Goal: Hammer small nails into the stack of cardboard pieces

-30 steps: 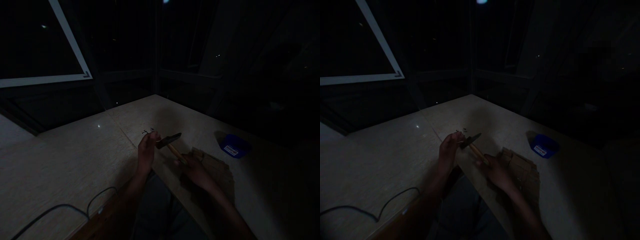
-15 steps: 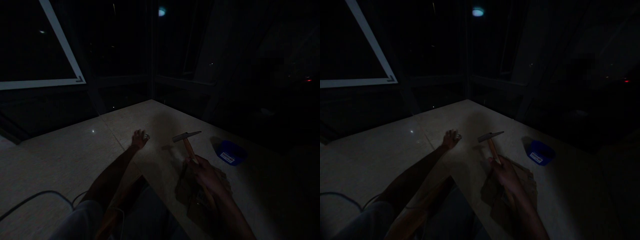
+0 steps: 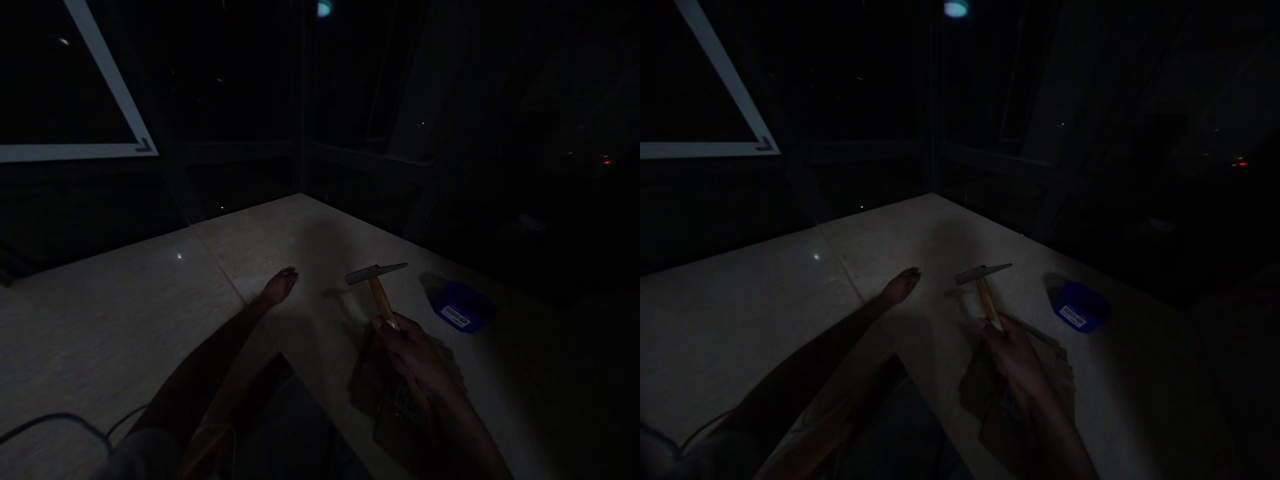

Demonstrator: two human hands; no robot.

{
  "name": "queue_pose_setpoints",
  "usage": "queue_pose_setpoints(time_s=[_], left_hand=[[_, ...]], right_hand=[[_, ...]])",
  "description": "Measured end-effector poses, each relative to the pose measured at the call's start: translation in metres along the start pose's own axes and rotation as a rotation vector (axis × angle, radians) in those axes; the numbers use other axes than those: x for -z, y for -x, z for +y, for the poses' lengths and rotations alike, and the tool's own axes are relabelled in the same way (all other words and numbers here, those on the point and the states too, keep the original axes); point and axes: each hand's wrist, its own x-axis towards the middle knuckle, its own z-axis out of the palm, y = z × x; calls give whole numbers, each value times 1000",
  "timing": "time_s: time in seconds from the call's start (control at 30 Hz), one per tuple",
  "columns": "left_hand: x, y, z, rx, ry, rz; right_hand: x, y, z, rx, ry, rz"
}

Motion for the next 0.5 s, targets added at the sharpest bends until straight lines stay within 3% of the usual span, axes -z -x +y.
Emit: queue_pose_setpoints(time_s=[0.3,0.5], left_hand=[[14,63,11,-5,132,27],[27,88,25,36,158,53]], right_hand=[[-4,4,0,0,-7,-25],[-3,10,-4,30,-15,-53]])
